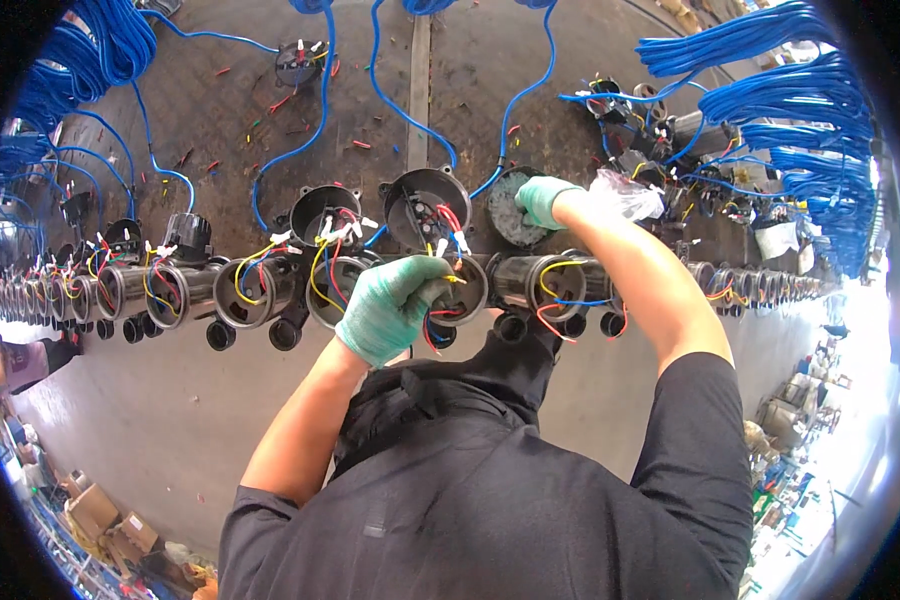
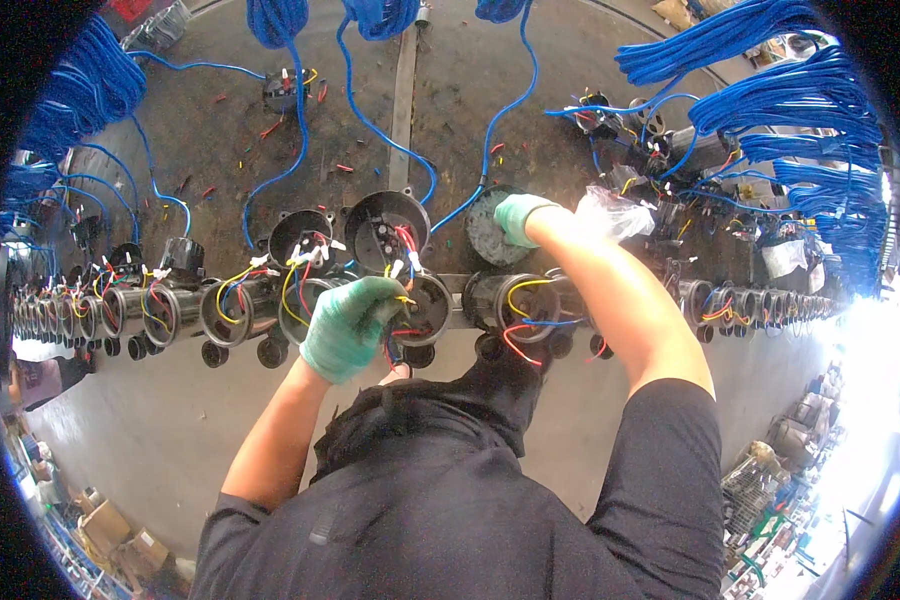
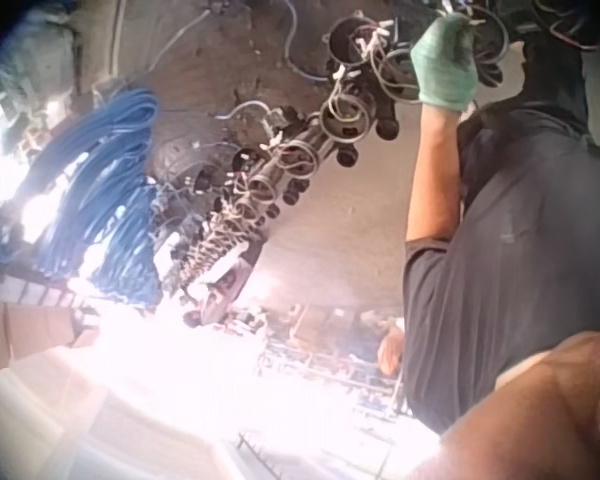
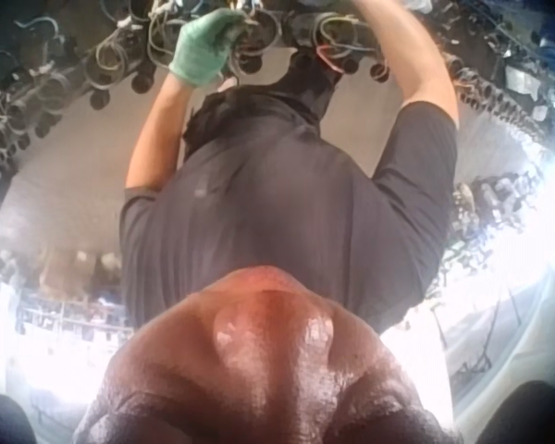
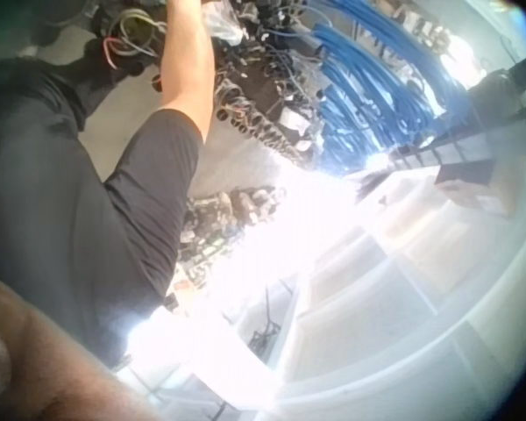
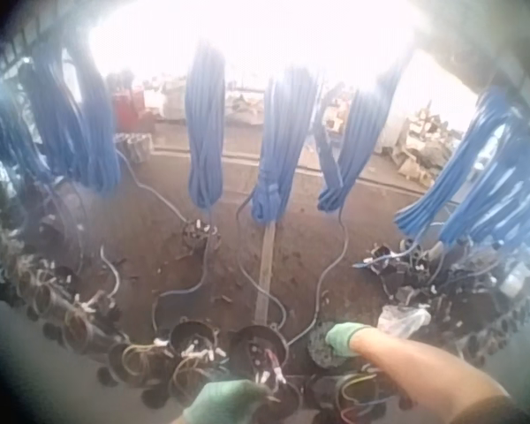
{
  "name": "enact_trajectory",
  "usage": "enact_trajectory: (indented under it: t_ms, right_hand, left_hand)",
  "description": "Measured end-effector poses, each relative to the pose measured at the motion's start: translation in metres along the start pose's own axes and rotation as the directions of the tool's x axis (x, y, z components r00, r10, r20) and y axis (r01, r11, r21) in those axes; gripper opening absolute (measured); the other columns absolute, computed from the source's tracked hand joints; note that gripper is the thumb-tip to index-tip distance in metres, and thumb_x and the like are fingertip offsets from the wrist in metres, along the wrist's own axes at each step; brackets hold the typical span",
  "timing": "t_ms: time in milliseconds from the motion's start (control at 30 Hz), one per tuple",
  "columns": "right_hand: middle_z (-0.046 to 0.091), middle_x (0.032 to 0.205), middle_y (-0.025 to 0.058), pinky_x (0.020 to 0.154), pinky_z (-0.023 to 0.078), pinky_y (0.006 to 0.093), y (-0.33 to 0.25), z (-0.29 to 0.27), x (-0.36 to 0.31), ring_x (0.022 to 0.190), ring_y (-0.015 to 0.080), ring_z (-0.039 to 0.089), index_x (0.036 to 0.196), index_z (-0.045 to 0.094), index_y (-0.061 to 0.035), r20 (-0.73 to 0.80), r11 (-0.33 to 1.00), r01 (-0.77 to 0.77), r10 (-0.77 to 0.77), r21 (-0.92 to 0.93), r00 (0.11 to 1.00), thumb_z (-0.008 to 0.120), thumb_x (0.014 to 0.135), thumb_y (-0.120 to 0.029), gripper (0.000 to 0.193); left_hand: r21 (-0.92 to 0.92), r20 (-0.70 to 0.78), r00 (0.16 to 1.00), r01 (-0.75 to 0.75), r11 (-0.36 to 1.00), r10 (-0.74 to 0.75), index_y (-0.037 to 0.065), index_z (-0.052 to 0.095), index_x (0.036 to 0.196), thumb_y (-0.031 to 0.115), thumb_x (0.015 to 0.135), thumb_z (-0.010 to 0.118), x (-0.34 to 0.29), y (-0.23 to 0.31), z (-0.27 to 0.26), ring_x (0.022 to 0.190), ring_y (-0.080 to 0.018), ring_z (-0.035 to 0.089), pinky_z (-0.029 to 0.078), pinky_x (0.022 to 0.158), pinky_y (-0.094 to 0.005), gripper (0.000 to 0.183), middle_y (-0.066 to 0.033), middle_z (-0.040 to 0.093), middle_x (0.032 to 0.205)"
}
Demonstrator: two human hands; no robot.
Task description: The person wires electronic components by threading wires through holes and connecting them to terminals on a row of identical devices. The person moves along the line, performing repetitive wiring and securing actions on each unit.
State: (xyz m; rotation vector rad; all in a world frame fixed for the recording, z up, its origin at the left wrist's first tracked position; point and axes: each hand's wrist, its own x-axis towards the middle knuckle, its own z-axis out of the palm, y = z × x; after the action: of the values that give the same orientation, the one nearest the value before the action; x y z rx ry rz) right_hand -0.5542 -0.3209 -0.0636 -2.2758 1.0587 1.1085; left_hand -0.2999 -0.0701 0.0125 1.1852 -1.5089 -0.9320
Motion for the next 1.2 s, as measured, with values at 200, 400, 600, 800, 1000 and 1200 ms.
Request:
enact_trajectory:
  t_ms: [200,400,600,800,1000,1200]
  right_hand:
    - [0.076,0.116,0.0168,0.093,0.059,0.0429,-0.005,-0.020,-0.046,0.111,0.0365,0.073,0.113,0.076,-0.0084,-0.129,0.995,0.027,-0.039,-0.092,0.991,0.071,0.092,-0.021,0.025]
    - [0.073,0.095,0.0175,0.078,0.056,0.0401,-0.041,-0.050,-0.153,0.087,0.0284,0.071,0.109,0.072,-0.0046,-0.463,0.718,0.164,0.242,0.676,0.853,0.071,0.096,-0.008,0.014]
    - [0.069,0.094,0.0038,0.075,0.053,0.0291,-0.132,0.005,-0.223,0.084,0.0124,0.064,0.111,0.071,-0.0028,-0.915,0.571,0.730,0.103,0.376,0.390,0.077,0.095,-0.005,0.018]
    - [0.071,0.092,-0.0001,0.070,0.052,0.0198,-0.203,0.052,-0.194,0.080,0.0019,0.062,0.115,0.069,-0.0017,-0.670,0.128,0.714,0.491,0.688,0.557,0.076,0.098,-0.003,0.018]
    - [0.074,0.097,0.0008,0.073,0.054,0.0216,-0.206,0.055,-0.186,0.085,0.0025,0.064,0.115,0.070,-0.0011,-0.758,0.252,0.764,0.492,0.594,0.427,0.074,0.098,0.001,0.018]
    - [0.076,0.097,0.0060,0.075,0.056,0.0261,-0.207,0.047,-0.185,0.084,0.0089,0.069,0.112,0.071,-0.0001,-0.841,0.413,0.745,0.388,0.524,0.377,0.075,0.096,0.001,0.017]
  left_hand:
    - [-0.017,-0.017,1.000,-0.018,1.000,0.018,0.002,0.070,0.113,-0.004,0.097,0.069,0.001,0.001,0.001,0.082,-0.0184,0.075,0.059,0.076,-0.0315,0.017,-0.0124,0.077,0.094]
    - [-0.004,-0.009,1.000,-0.008,1.000,0.008,0.001,0.073,0.114,0.002,0.097,0.072,-0.001,-0.004,0.000,0.083,-0.0231,0.077,0.059,0.076,-0.0328,0.017,-0.0143,0.078,0.096]
    - [0.001,0.033,0.999,0.004,1.000,-0.004,0.002,0.071,0.114,0.004,0.101,0.069,-0.003,-0.006,-0.001,0.086,-0.0204,0.076,0.059,0.079,-0.0326,0.014,-0.0137,0.078,0.099]
    - [-0.062,0.026,0.999,0.044,0.997,-0.043,0.002,0.071,0.115,0.005,0.100,0.071,-0.001,-0.002,-0.002,0.085,-0.0168,0.073,0.057,0.079,-0.0315,0.015,-0.0127,0.077,0.096]
    - [0.016,0.054,0.995,0.081,0.997,-0.082,0.002,0.071,0.116,0.003,0.099,0.070,-0.004,-0.001,-0.002,0.086,-0.0156,0.071,0.057,0.079,-0.0320,0.017,-0.0134,0.077,0.096]
    - [0.007,0.040,0.998,0.045,0.999,-0.045,0.001,0.072,0.115,0.001,0.099,0.069,-0.003,-0.001,-0.001,0.085,-0.0153,0.071,0.058,0.080,-0.0319,0.016,-0.0134,0.077,0.097]
